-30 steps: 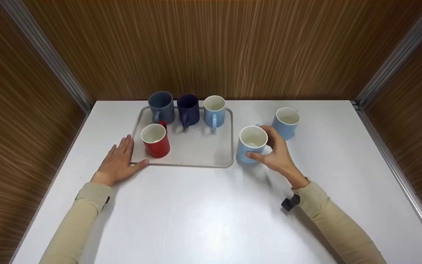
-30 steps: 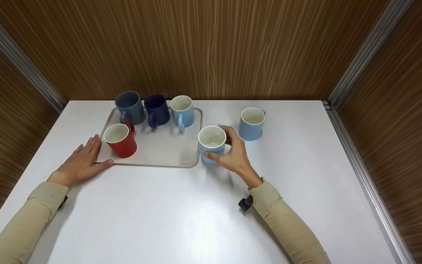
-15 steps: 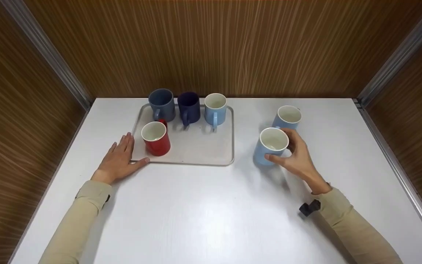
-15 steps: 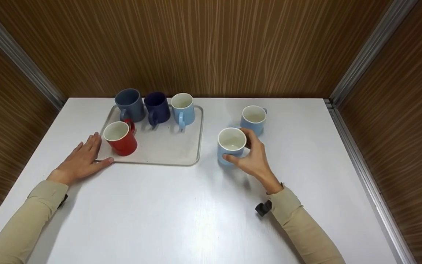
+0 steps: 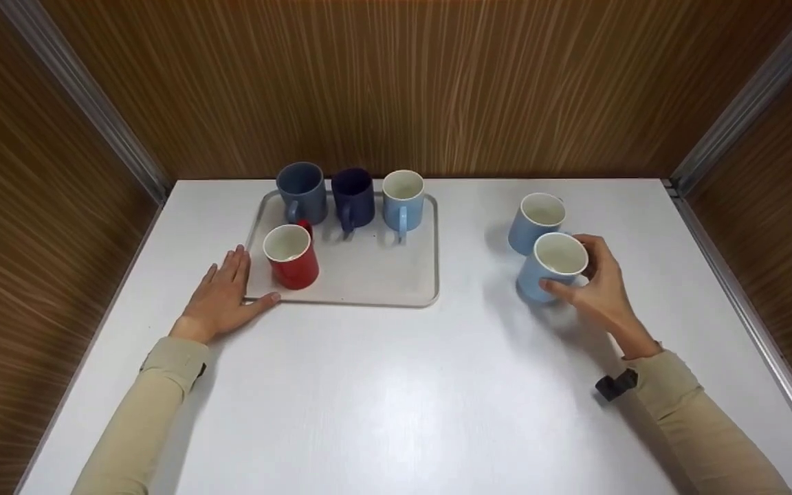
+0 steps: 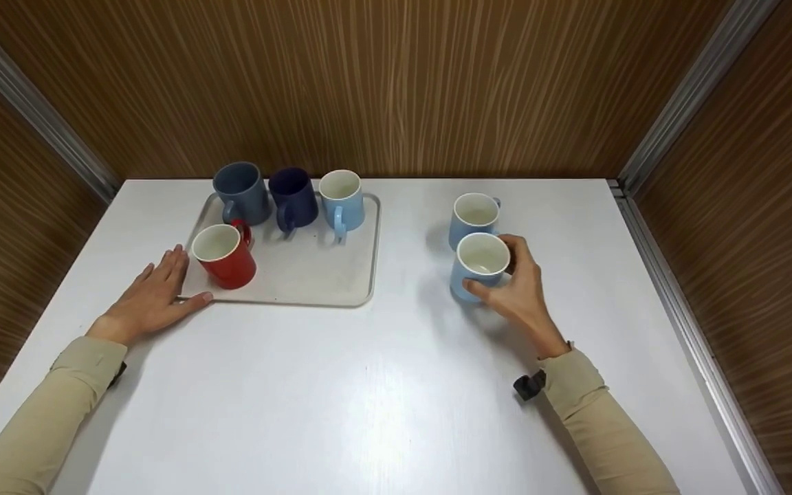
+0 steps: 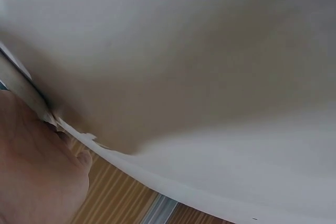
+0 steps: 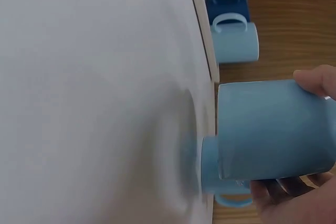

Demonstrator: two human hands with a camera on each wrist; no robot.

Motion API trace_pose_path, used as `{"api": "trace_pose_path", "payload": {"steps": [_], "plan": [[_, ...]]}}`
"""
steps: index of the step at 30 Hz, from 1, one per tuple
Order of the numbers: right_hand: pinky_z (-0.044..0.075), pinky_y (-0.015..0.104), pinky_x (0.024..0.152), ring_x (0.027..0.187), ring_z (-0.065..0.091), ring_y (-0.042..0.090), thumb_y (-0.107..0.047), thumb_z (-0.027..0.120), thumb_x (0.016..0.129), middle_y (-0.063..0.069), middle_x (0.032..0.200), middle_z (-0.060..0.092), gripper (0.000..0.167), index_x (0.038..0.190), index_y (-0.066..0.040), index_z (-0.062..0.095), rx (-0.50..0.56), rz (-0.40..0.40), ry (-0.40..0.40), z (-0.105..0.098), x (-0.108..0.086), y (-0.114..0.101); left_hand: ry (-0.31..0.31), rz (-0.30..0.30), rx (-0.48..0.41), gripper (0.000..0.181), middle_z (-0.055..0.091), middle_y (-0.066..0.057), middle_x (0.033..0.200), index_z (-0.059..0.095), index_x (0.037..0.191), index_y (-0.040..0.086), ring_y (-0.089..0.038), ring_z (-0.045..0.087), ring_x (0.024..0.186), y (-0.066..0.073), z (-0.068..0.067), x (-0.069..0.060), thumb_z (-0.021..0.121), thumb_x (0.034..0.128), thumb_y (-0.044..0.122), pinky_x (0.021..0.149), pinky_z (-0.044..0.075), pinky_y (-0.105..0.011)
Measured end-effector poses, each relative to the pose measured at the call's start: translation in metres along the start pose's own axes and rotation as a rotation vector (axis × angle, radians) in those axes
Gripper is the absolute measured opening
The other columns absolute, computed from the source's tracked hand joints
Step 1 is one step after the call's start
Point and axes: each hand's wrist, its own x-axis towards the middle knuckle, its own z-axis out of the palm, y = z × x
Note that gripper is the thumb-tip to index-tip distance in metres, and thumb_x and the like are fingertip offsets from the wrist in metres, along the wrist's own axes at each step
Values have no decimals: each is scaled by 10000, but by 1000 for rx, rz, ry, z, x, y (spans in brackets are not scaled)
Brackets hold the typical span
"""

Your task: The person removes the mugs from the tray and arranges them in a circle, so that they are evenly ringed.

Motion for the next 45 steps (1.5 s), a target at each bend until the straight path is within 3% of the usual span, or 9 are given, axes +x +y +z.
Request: {"api": "trace_pose_path", "payload": {"steps": [3, 6, 11, 18, 26, 45], "plan": [[491, 503, 1166, 1326, 565, 314, -78, 918, 814, 178, 1453, 578, 849, 1506, 10, 434, -33, 42, 17, -7, 4, 6, 6, 4, 5, 1189, 0, -229, 1788, 42, 1694, -33, -423, 22, 1666, 1, -1, 0, 360, 977, 861, 1345, 35, -619], [450, 603, 1195, 1368, 547, 353, -88, 905, 834, 190, 1473, 556, 857, 1520, 18, 402, -48, 89, 28, -13, 7, 12, 8, 5, 7, 1186, 3, -227, 1789, 46, 1694, -32, -422, 25, 1666, 1, 0, -1, 359, 978, 859, 1346, 40, -618], [427, 582, 1224, 1403, 527, 357, -76, 895, 845, 200, 1496, 533, 869, 1530, 20, 369, -38, 152, 44, -21, 14, 19, 8, -1, -1, 1186, -1, -215, 1792, 38, 1700, -16, -415, 18, 1669, 1, 1, -2, 355, 972, 866, 1346, 33, -616], [417, 528, 1243, 1412, 518, 375, -64, 897, 828, 226, 1488, 517, 873, 1508, 43, 360, -52, 171, 89, -25, 28, 28, 21, -10, -2, 1177, 12, -214, 1792, 50, 1702, -9, -410, 31, 1669, 3, 1, -2, 374, 972, 854, 1344, 47, -619], [378, 559, 1264, 1451, 481, 382, -122, 897, 842, 223, 1531, 479, 904, 1527, 29, 326, -71, 239, 106, -31, 37, 38, 12, -14, -4, 1182, 0, -202, 1795, 35, 1706, 3, -404, 26, 1670, 3, 1, -2, 368, 967, 864, 1343, 44, -620], [360, 588, 1266, 1474, 462, 410, -145, 895, 847, 237, 1551, 467, 931, 1551, 29, 311, -77, 247, 101, -29, 50, 44, 15, -19, -14, 1183, 10, -201, 1796, 46, 1706, 1, -401, 19, 1671, 3, 1, -3, 380, 965, 861, 1347, 29, -612]]}}
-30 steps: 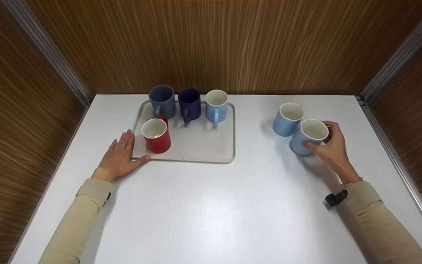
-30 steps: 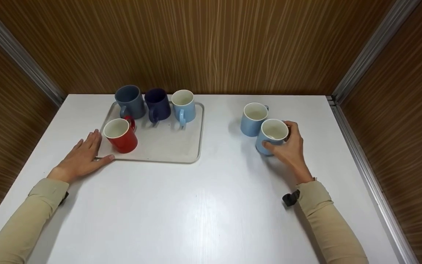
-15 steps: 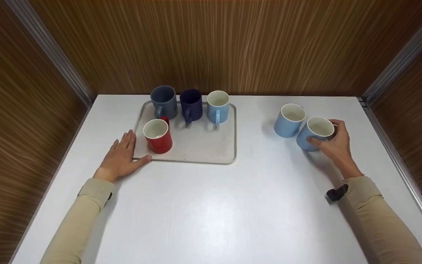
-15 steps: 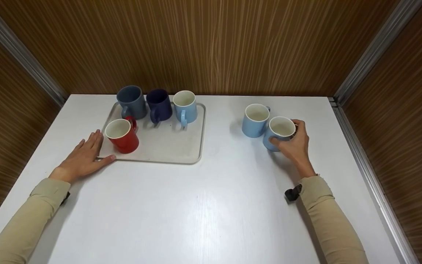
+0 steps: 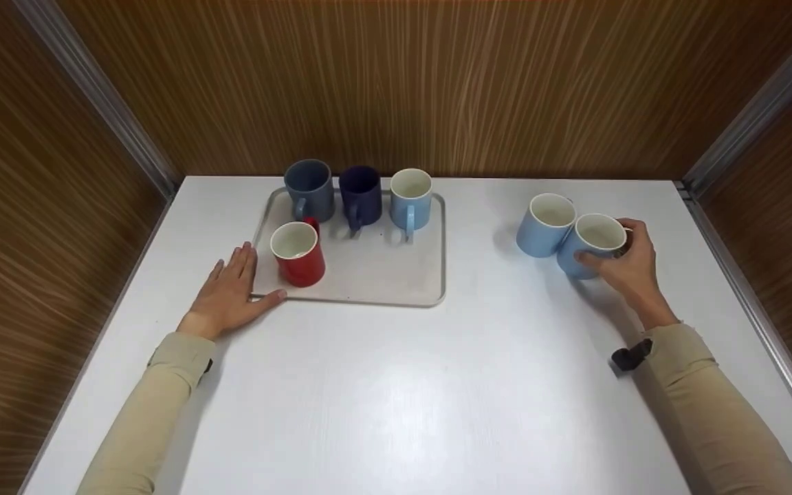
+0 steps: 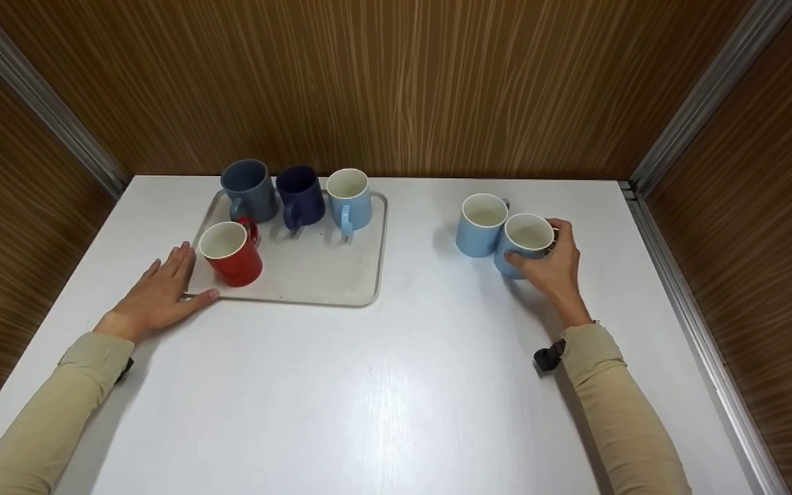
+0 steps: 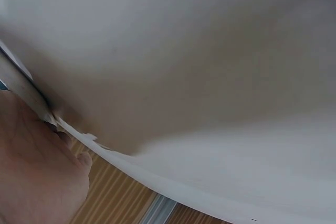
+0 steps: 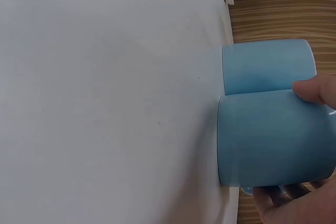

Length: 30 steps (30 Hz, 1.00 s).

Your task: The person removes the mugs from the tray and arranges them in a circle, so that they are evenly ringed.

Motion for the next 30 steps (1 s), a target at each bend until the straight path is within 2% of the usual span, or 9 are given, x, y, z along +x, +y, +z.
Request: {"api": "trace_pose_path", "payload": {"steps": [8, 15, 20, 24, 28, 30], "plan": [[320, 586, 1292, 1518, 425, 421, -151, 895, 853, 244, 1593, 441, 950, 1575, 12, 299, -4, 11, -7, 0, 0, 0, -16, -6, 0, 1189, -7, -199, 1797, 34, 1706, 2, -400, 3, 1672, 2, 0, 0, 363, 963, 871, 1346, 17, -612], [327, 577, 1291, 1525, 414, 405, -204, 908, 861, 227, 1604, 430, 985, 1598, 2, 287, -14, 17, -32, -2, 0, -1, 1, 7, 9, 1187, 17, -214, 1793, 58, 1700, -19, -414, 30, 1669, 1, -1, -1, 361, 969, 867, 1348, 40, -612], [402, 589, 1237, 1455, 464, 406, -319, 910, 857, 228, 1561, 451, 991, 1607, -19, 335, -68, -5, 31, -6, -3, -10, -6, 1, 14, 1187, 1, -206, 1795, 44, 1703, -8, -407, 15, 1670, -1, -2, 0, 351, 968, 872, 1348, 30, -609], [401, 531, 1256, 1438, 495, 385, -330, 892, 867, 212, 1519, 495, 913, 1576, -26, 403, -76, -64, 112, -7, -7, -23, -5, 4, 19, 1189, 2, -215, 1792, 45, 1701, -13, -418, 21, 1667, -1, -1, 1, 348, 967, 872, 1342, 28, -622], [417, 391, 1233, 1379, 549, 322, -227, 929, 824, 181, 1437, 590, 810, 1480, 0, 513, -25, -185, 187, -4, -11, -41, 2, 6, 18, 1190, 10, -215, 1792, 51, 1701, -13, -418, 26, 1667, -1, 0, 1, 352, 965, 872, 1342, 24, -624], [429, 386, 1222, 1351, 571, 311, -181, 944, 802, 175, 1414, 619, 787, 1450, 9, 540, 0, -237, 191, 0, -12, -51, 2, 5, 15, 1190, 12, -213, 1792, 52, 1702, -11, -415, 27, 1667, 0, -1, 0, 358, 964, 872, 1342, 24, -624]]}}
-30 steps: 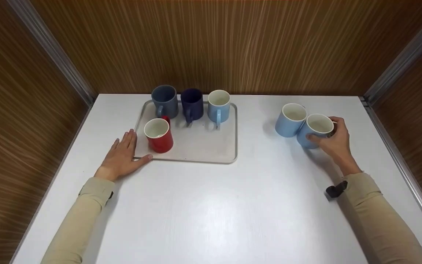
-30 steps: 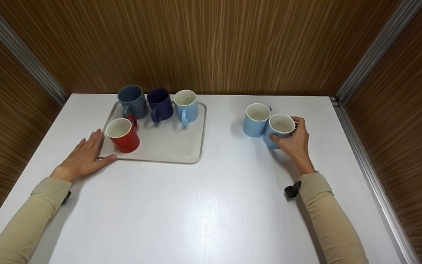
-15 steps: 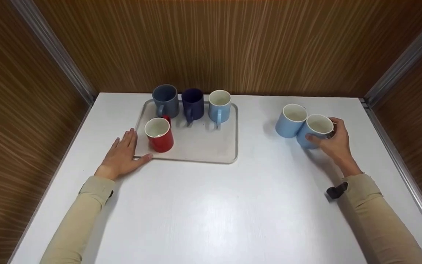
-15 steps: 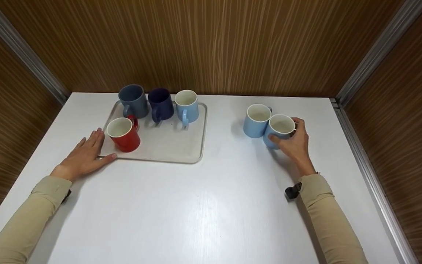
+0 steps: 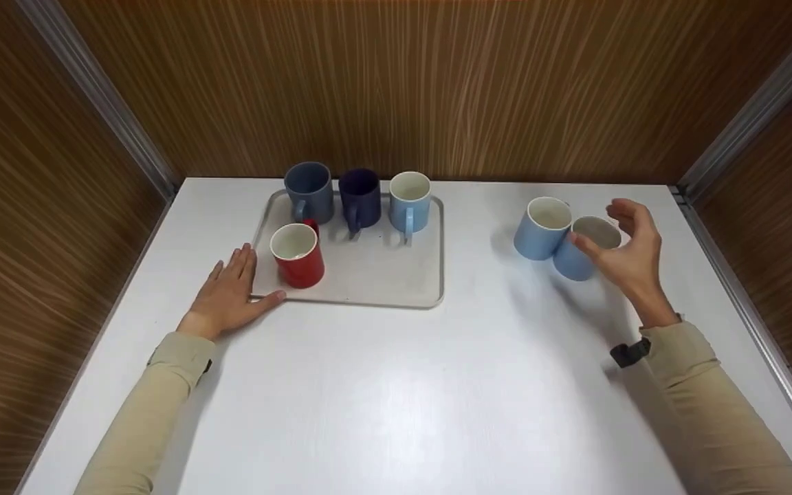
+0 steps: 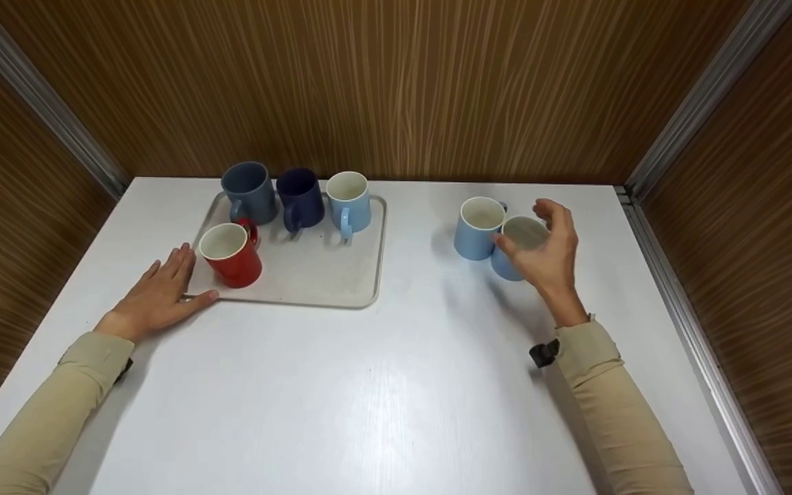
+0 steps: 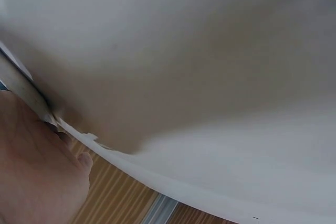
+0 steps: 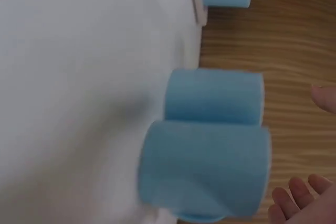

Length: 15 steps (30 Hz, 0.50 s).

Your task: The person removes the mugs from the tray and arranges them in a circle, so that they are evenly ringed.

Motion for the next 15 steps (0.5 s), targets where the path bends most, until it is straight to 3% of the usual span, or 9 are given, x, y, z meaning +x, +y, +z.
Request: {"api": "trace_pose_path", "payload": {"steps": [7, 12, 15], "plan": [[409, 535, 1246, 1382, 572, 358, -175, 949, 805, 172, 1462, 618, 815, 1482, -23, 522, 59, -71, -120, 36, 3, -32, -11, -4, 0, 1195, 3, -209, 1793, 42, 1701, -12, -409, 21, 1669, -1, 0, 0, 361, 963, 872, 1342, 30, -623], [439, 552, 1207, 1351, 598, 346, -147, 982, 757, 187, 1415, 648, 802, 1426, 16, 571, 149, -195, -189, 65, 4, -53, -15, -2, -2, 1184, -5, -205, 1794, 42, 1700, -13, -406, 15, 1670, -1, 0, 2, 355, 971, 866, 1345, 28, -616], [433, 543, 1213, 1369, 579, 341, -187, 989, 757, 189, 1439, 632, 835, 1445, 4, 556, 155, -212, -258, 84, 3, -71, -12, -1, -2, 1181, -3, -208, 1793, 41, 1700, -15, -409, 17, 1669, -1, 1, 2, 359, 974, 861, 1345, 31, -617]]}}
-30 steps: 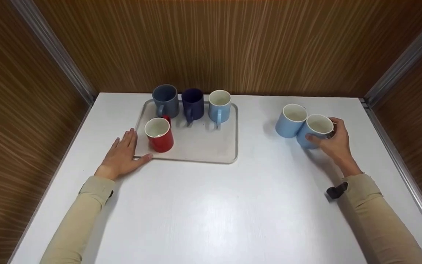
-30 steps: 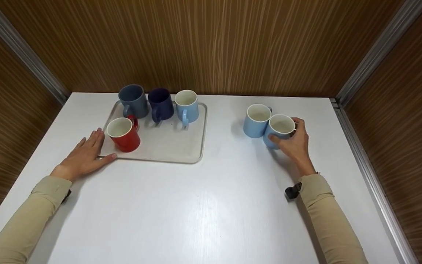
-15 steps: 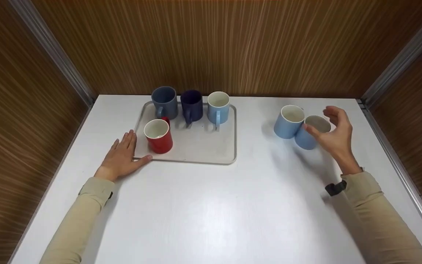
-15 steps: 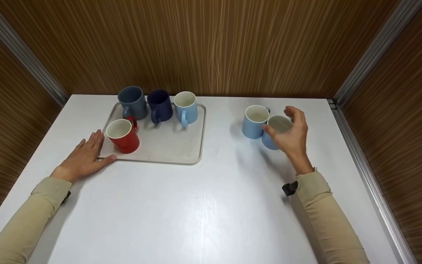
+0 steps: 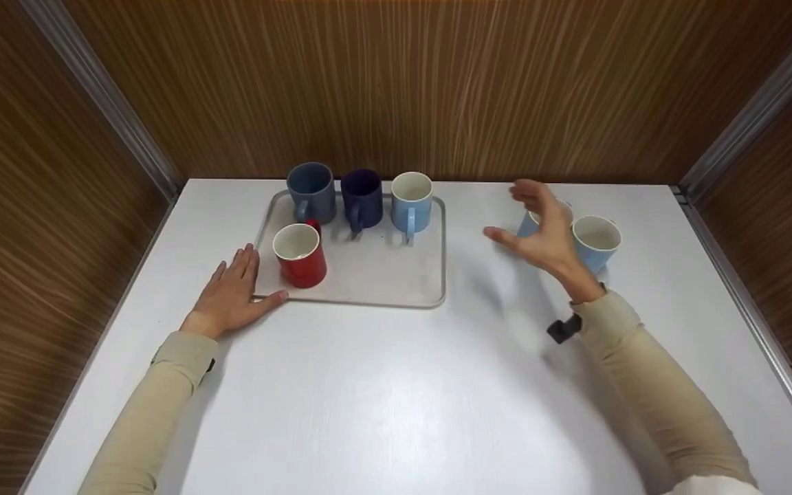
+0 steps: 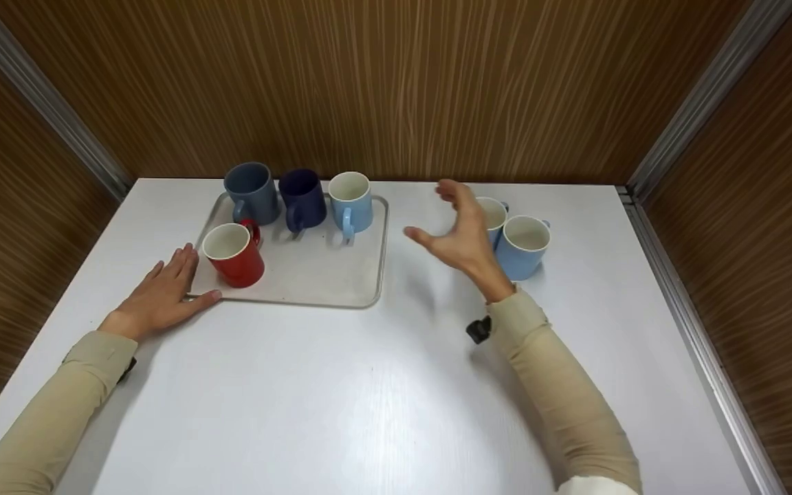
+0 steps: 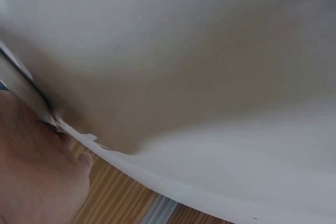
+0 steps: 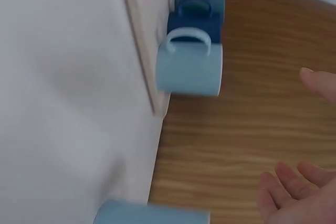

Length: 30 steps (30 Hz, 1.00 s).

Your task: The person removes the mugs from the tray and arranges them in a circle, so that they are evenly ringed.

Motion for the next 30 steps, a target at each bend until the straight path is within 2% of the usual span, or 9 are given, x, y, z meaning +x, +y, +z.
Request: {"api": "trace_pose_path", "payload": {"steps": [6, 13, 17, 23, 30], "plan": [[435, 519, 1224, 1401, 554, 315, -315, 963, 792, 154, 1482, 600, 867, 1489, -51, 519, -34, -1, -115, 42, 12, -26, 0, 0, -16, 1192, -1, -204, 1795, 37, 1702, -8, -401, 16, 1671, 3, -1, 4, 369, 966, 869, 1348, 27, -607], [477, 579, 1150, 1340, 588, 394, -266, 981, 753, 213, 1412, 627, 857, 1442, 9, 549, 82, -54, -175, 100, 23, -41, 8, 15, -16, 1194, 11, -210, 1794, 52, 1697, -23, -401, 23, 1672, 8, -4, 11, 362, 967, 870, 1351, 39, -600], [478, 547, 1159, 1322, 599, 388, -262, 987, 744, 204, 1376, 644, 842, 1417, 23, 569, 140, -54, -219, 136, 21, -53, 2, 12, 2, 1195, 18, -222, 1790, 53, 1693, -37, -406, 34, 1670, 8, -4, 11, 362, 971, 864, 1350, 50, -603], [465, 455, 1195, 1361, 585, 311, -318, 968, 767, 172, 1438, 632, 892, 1478, 1, 533, 140, -5, -305, 186, 11, -66, 10, 21, -5, 1186, 30, -225, 1790, 65, 1694, -35, -414, 46, 1667, 8, -3, 7, 366, 974, 859, 1350, 50, -603], [480, 528, 1188, 1369, 558, 363, -363, 945, 796, 149, 1496, 577, 895, 1523, -97, 494, 128, 45, -420, 235, 4, -75, 18, -1, -11, 1193, 28, -223, 1789, 66, 1698, -25, -420, 46, 1666, 2, 1, -1, 367, 965, 868, 1346, 39, -614]]}}
